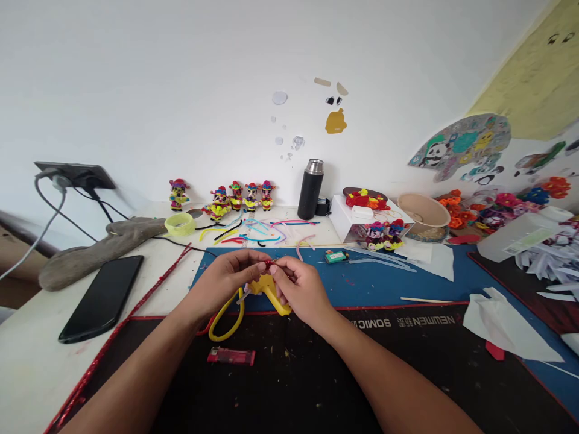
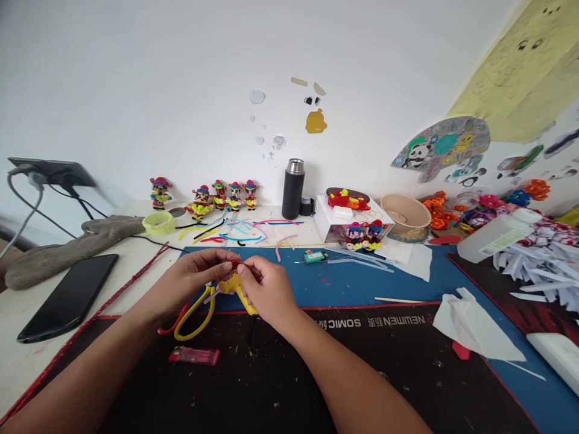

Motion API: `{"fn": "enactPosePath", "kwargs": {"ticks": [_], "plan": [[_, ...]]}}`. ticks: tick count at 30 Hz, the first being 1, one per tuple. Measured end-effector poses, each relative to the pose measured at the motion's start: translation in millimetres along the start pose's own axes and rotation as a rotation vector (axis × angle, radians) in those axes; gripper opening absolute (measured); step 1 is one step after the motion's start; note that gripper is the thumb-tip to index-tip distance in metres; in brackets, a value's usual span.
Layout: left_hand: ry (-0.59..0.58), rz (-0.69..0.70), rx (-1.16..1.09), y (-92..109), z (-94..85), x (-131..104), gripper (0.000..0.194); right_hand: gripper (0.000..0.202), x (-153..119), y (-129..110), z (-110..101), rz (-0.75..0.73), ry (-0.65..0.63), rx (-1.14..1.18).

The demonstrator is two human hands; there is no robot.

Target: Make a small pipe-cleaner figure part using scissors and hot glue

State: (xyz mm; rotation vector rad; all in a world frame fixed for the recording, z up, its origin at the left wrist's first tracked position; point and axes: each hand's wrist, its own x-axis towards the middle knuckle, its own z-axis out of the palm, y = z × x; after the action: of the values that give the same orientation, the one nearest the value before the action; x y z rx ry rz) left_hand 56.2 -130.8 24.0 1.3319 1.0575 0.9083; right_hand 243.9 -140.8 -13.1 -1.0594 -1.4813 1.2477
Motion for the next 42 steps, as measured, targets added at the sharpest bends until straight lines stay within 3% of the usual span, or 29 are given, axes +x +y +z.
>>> {"fn": "enactPosePath", "kwargs": {"ticks": [12, 22, 34, 39, 42], "plan": [[0.046, 0.034, 0.058, 3, -10.3, 2, 0.040, 0.023, -1, -7, -1, 0.047, 0.005, 0.036], [0.201, 0.115, 0.038, 4, -18.4, 6, 0.033, 0.025, -1, -9, -1, 0.060, 0.011, 0.041], [0.242, 0.146, 0.040, 5, -16.3, 4, 0.032, 0.025, -1, -6, -1, 0.067, -0.005, 0.037], [0.235, 0.141, 0.161, 7, -16.6, 1, 0.048, 0.025, -1, -4, -1, 0.054, -0.005, 0.030], [0.206, 0.133, 0.216, 8, -15.2, 1, 0.043, 0.025, -1, -4, -1, 0.042, -0.008, 0.016]]}}
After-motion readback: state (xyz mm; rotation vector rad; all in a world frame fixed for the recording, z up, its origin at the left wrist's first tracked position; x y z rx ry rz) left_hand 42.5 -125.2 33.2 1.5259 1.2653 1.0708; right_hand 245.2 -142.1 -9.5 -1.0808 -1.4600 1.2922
